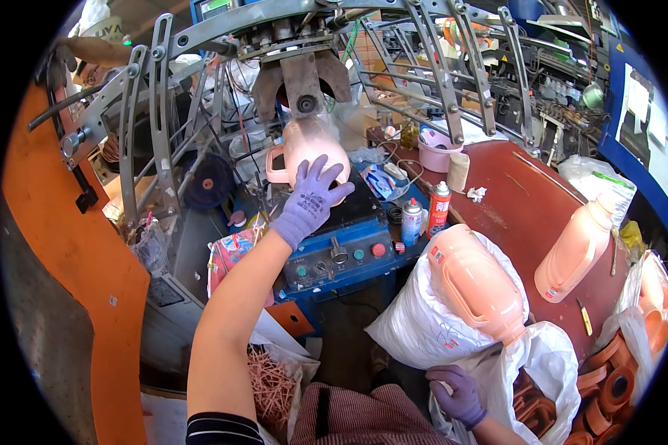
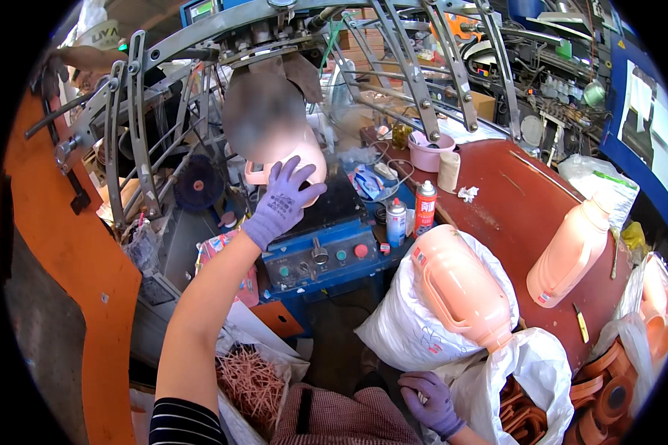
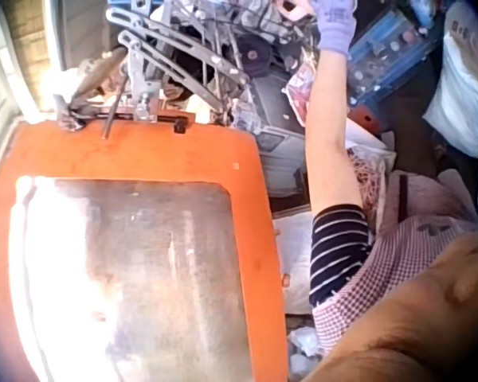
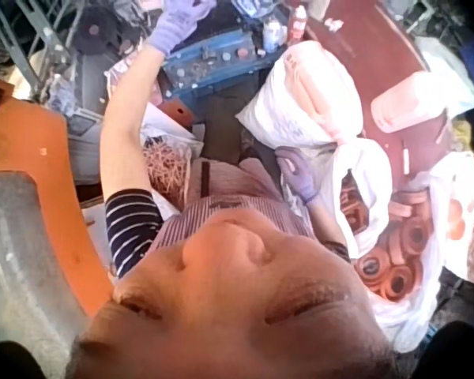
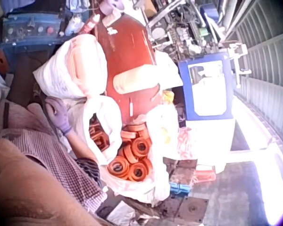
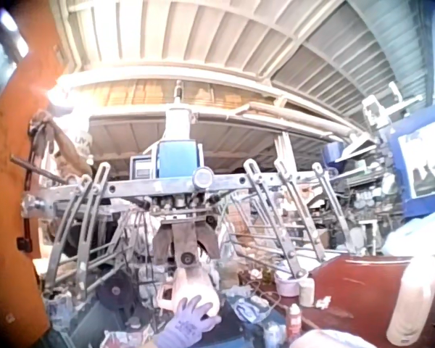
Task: The person assembles orange plastic pitchers by inserting circular lids into the openings and attaching handles. They repeatedly pick up pitchers and lids from bags, fit the parts together, and place the assembled units on a nearby surface.
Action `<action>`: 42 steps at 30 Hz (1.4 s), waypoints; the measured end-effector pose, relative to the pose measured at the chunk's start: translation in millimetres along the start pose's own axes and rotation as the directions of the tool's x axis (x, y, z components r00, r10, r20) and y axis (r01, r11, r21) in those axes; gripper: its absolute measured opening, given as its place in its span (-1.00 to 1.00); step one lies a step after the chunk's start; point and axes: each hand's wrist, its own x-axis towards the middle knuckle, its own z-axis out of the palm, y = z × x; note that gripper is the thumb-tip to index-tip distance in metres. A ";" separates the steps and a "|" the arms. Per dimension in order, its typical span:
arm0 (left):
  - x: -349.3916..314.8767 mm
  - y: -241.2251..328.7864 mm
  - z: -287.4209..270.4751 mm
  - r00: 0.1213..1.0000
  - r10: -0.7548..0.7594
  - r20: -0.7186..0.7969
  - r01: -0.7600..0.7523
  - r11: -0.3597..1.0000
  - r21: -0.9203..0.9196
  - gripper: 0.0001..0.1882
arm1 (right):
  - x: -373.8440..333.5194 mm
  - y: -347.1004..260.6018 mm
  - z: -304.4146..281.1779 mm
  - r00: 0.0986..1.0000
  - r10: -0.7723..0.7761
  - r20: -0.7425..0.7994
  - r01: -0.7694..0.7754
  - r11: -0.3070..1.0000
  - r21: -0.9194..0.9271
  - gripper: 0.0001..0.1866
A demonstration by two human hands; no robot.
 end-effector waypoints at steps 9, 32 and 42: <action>2.3 2.3 -1.7 1.000 0.006 0.008 -0.005 1.000 -0.023 -0.41 | 11.1 23.2 17.9 0.997 -0.022 0.074 0.016 0.996 0.083 -0.81; 3.7 -1.5 2.9 0.999 0.033 -0.016 -0.033 0.999 0.018 -0.29 | -13.9 16.6 27.6 0.998 0.039 0.050 -0.043 0.996 0.080 -0.81; -45.3 56.9 -34.4 0.960 -0.201 -0.195 0.150 0.957 -0.246 -0.24 | -22.1 18.2 26.6 0.995 0.060 0.076 -0.070 0.989 0.129 -0.78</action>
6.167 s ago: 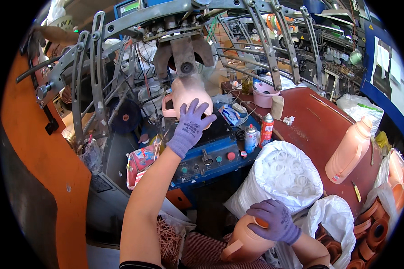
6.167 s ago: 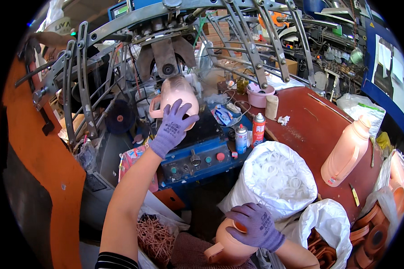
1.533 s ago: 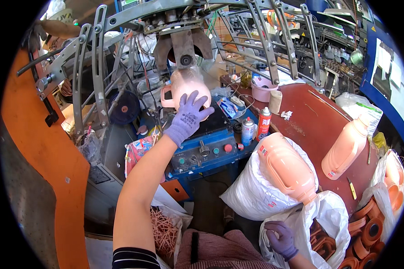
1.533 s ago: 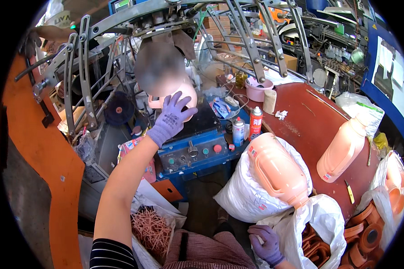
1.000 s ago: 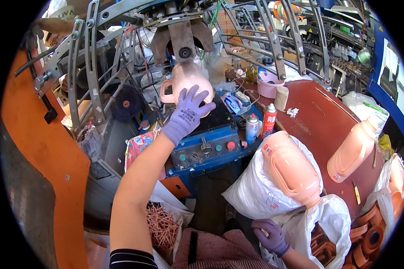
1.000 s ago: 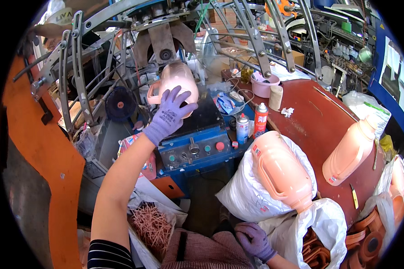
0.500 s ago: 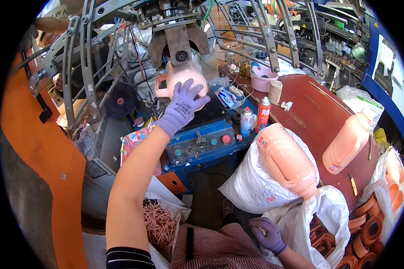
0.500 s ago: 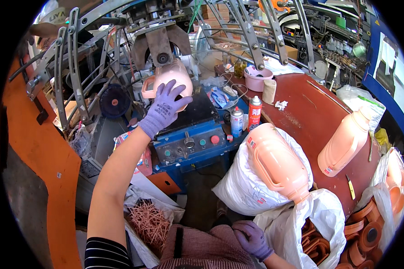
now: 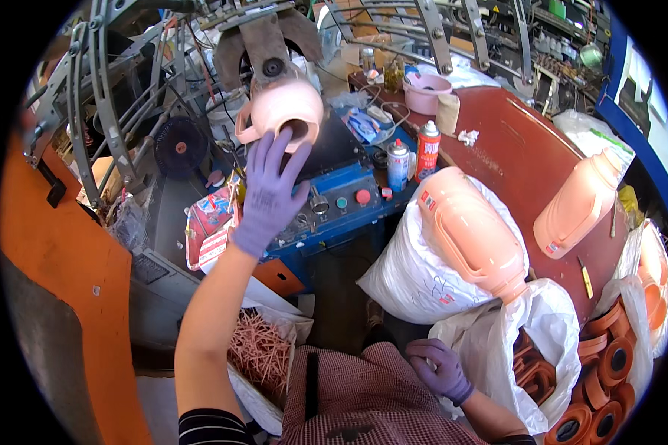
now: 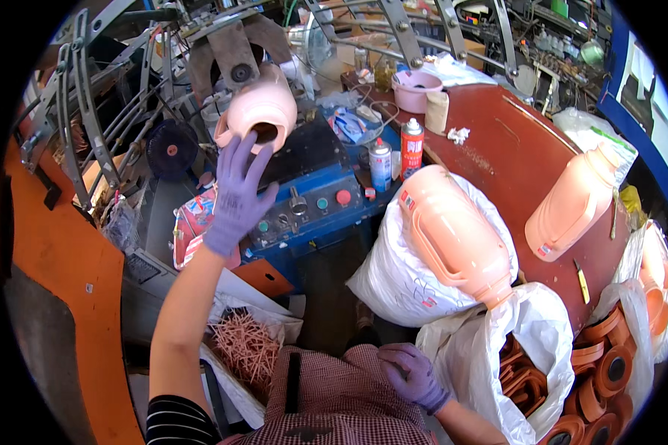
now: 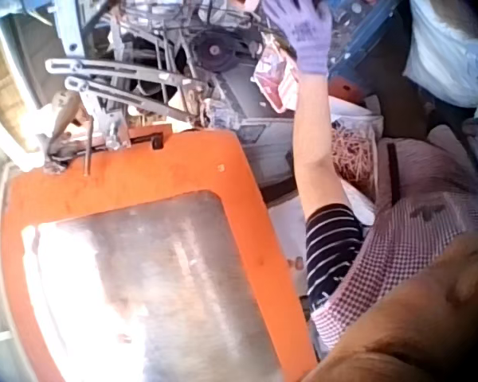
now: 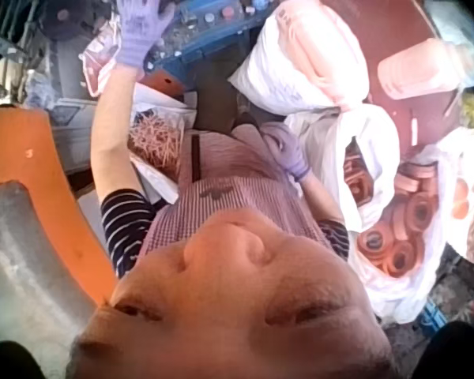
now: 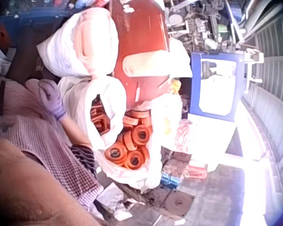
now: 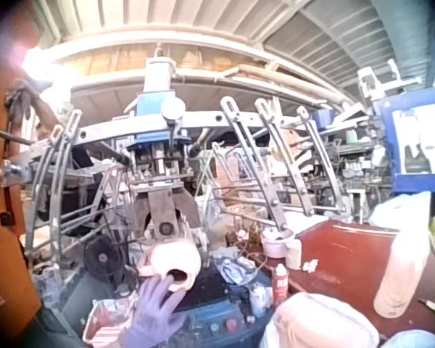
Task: The person assembles orange plastic pitchers by inserting circular lids into the openings and attaching handles. They repeatedly pick up pitchers and lids from bags, fit the parts together, and place the assembled units on a nearby surface.
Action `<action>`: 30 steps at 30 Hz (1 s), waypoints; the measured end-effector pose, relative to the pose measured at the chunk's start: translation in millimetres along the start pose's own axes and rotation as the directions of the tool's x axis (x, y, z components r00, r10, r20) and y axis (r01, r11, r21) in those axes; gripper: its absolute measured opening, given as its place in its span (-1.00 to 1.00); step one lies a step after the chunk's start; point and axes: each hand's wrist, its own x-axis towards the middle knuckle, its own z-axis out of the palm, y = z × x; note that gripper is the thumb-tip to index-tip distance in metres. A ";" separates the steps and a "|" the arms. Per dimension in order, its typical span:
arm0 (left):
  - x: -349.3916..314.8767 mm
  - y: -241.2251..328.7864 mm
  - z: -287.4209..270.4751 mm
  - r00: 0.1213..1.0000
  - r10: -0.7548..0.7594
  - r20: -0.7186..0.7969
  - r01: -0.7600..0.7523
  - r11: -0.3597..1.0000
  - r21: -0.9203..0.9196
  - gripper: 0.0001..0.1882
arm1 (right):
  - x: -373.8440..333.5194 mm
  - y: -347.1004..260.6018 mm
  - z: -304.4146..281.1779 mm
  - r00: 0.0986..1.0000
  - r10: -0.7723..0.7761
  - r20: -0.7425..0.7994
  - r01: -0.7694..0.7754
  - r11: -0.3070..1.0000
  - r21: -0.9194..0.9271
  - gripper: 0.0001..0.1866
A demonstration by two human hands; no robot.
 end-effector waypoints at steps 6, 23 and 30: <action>-194.1 89.6 -20.5 0.906 -0.270 0.326 0.361 0.895 -0.263 -0.23 | -4.4 1.0 -3.6 0.997 0.028 0.066 -0.026 0.999 -0.024 -0.75; -268.7 209.7 -53.8 0.643 -0.384 0.663 0.742 0.529 -0.413 -0.37 | 35.8 88.1 -141.0 0.896 0.029 -0.444 -0.345 0.676 -0.651 0.12; -256.0 221.7 -61.9 0.656 -0.354 0.667 0.739 0.483 -0.470 -0.41 | 30.3 83.5 -148.4 0.922 0.050 -0.384 -0.326 0.635 -0.700 0.07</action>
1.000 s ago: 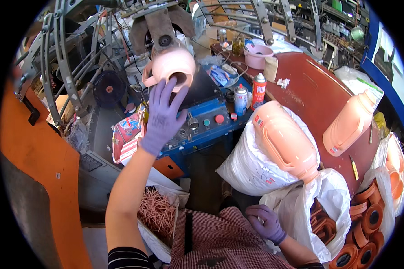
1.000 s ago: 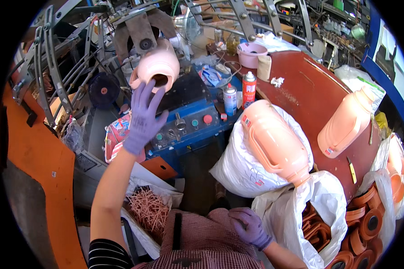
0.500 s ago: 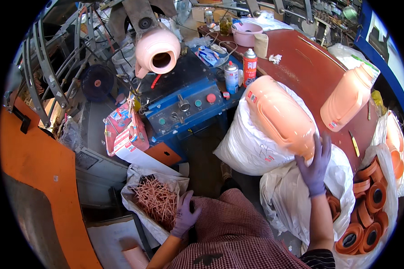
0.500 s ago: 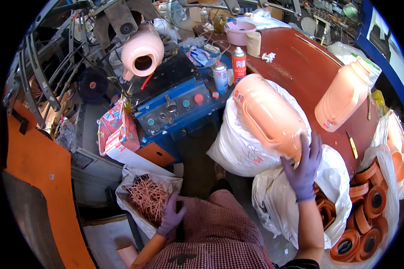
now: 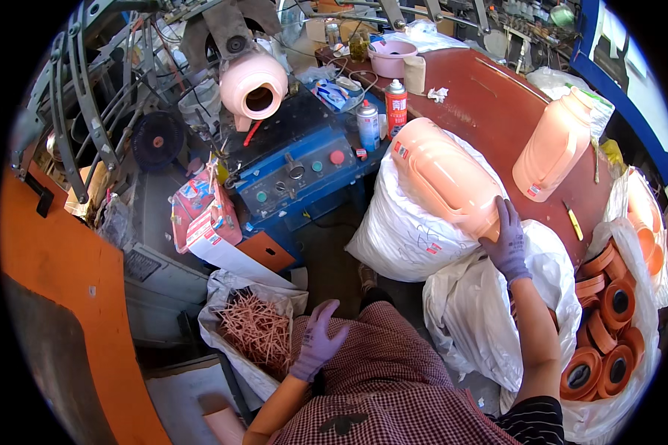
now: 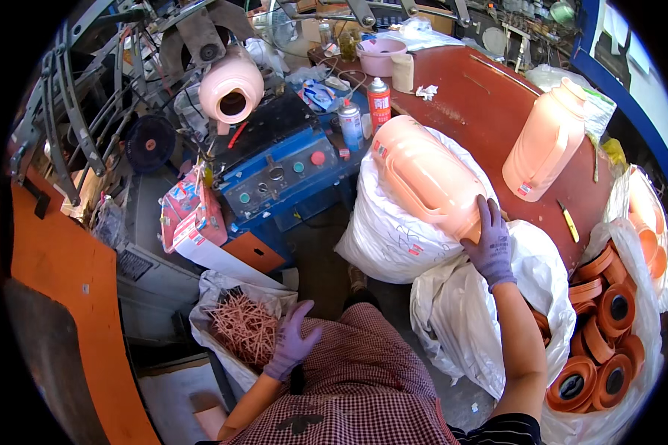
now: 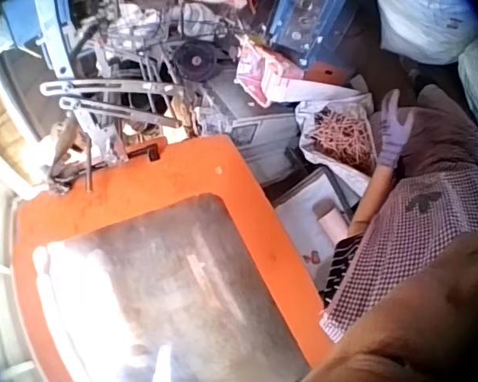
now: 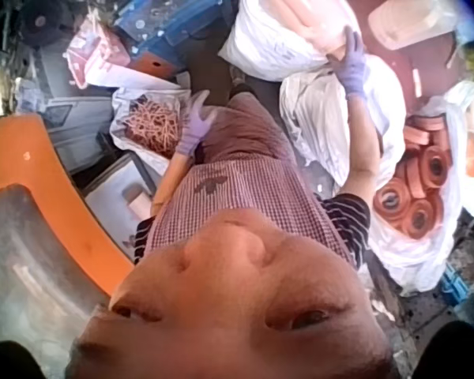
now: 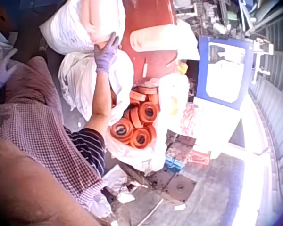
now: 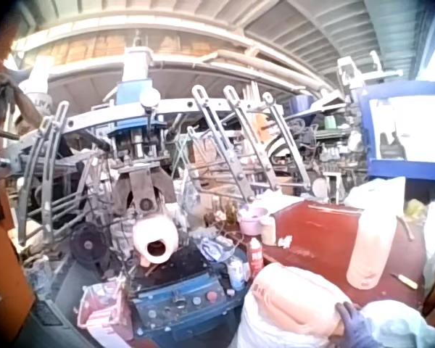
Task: The person assembles orange plastic pitchers by inserting circular lids into the openings and attaching handles. They repeatedly pick up pitchers and lids from bags, fit the parts together, and place the assembled units on a nearby surface.
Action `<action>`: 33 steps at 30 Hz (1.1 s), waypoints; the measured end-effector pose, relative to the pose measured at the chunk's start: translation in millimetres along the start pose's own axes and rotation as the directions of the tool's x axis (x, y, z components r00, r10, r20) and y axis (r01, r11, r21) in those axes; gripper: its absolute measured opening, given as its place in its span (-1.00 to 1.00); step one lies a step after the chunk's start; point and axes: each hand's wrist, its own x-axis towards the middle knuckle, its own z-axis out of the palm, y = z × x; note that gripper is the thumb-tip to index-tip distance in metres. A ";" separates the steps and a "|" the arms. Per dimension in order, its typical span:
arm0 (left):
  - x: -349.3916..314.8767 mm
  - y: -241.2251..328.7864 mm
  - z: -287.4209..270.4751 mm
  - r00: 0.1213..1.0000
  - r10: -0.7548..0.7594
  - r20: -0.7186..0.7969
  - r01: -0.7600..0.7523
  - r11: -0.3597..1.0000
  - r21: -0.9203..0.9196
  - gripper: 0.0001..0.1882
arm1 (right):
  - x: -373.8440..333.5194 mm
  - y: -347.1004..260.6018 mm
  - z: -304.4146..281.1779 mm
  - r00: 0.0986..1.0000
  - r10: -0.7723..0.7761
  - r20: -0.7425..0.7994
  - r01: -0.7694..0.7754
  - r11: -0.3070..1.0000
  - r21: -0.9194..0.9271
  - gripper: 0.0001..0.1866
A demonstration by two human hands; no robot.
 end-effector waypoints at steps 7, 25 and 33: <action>0.8 4.4 0.1 1.000 0.007 -0.009 -0.008 0.999 -0.046 -0.38 | -8.2 -18.9 -33.7 0.967 -0.168 -0.192 0.181 0.982 0.053 -0.05; 38.3 -25.4 -49.7 0.981 -0.164 -0.100 -0.037 0.353 -0.935 -0.31 | -80.1 -166.6 -46.8 0.849 -0.528 -0.009 0.496 0.791 0.358 -0.12; 9.4 -0.7 -69.7 0.921 -0.388 -0.036 0.019 0.135 -0.991 -0.42 | -76.8 -227.8 14.3 0.751 -0.633 -0.190 0.658 0.742 0.130 -0.29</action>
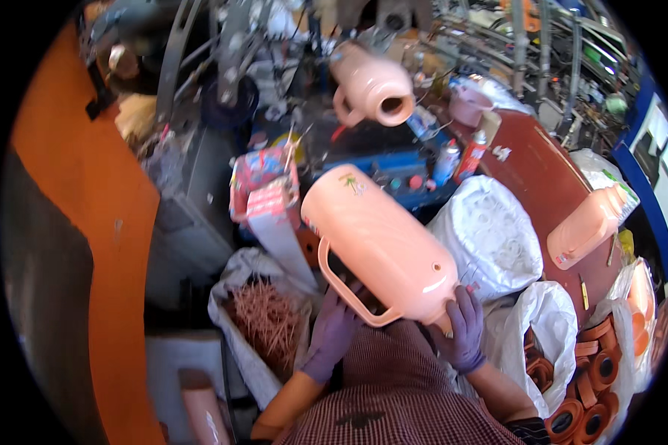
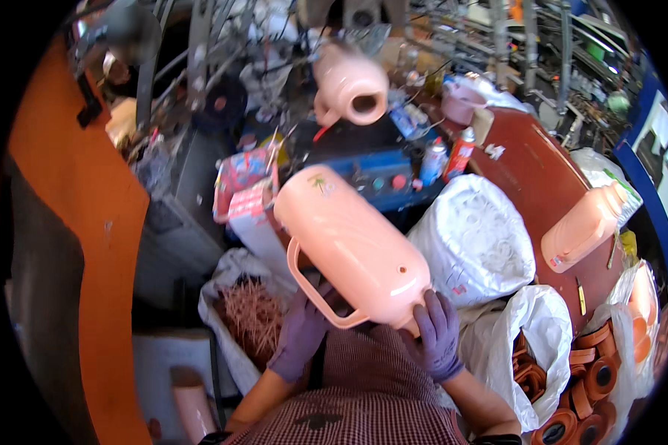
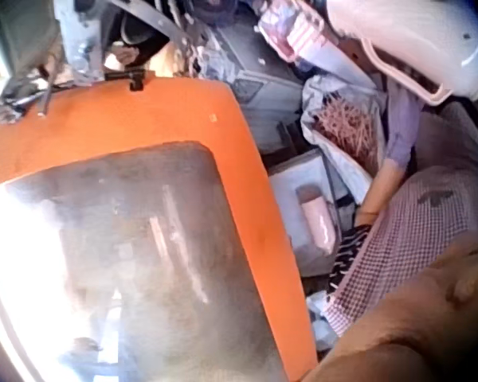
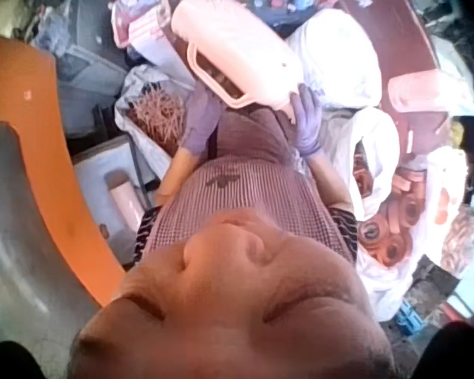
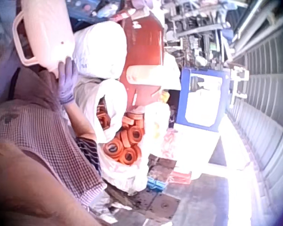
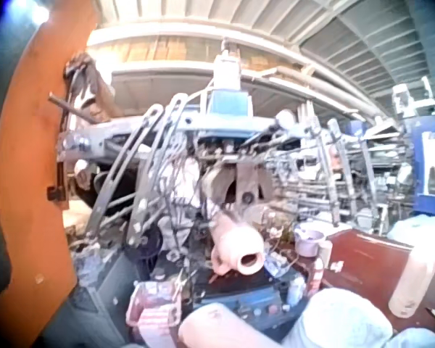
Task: The person assembles orange plastic pitchers by inserting circular lids into the openings and attaching handles. They repeatedly pick up pitchers and lids from bags, fit the parts together, and place the assembled units on a nearby surface.
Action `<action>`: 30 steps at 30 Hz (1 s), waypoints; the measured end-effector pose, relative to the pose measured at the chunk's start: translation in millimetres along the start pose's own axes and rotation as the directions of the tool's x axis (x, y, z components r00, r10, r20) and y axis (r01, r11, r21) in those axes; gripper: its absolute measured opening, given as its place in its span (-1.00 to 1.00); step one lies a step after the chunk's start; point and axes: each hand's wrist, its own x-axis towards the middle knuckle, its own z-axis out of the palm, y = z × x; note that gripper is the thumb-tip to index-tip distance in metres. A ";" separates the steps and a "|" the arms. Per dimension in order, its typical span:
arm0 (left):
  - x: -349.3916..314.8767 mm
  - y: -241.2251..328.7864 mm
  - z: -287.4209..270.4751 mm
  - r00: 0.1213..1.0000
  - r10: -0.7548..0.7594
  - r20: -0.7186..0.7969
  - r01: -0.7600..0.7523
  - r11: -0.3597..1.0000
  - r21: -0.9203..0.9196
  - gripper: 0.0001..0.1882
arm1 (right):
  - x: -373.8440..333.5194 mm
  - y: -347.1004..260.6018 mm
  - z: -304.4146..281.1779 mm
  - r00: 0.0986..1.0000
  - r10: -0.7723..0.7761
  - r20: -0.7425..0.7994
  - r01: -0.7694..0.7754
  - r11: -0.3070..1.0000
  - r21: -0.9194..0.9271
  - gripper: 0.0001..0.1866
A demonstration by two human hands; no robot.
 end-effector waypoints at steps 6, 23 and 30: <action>-9.8 -1.1 -7.3 0.941 0.185 -0.285 -0.185 0.982 0.030 -0.62 | -31.7 -22.8 28.0 0.985 -0.037 0.167 0.004 0.981 0.196 -0.31; -41.6 47.4 -0.7 0.963 -0.029 0.266 -0.258 0.170 0.951 -0.48 | -116.7 80.0 -124.1 0.858 0.485 0.172 -0.486 0.873 -0.035 -0.66; -25.7 27.8 -25.7 0.807 -0.544 0.231 -0.422 -0.256 0.870 -0.37 | -237.4 162.0 -270.8 0.660 0.706 -0.258 -0.675 0.406 -0.616 -0.69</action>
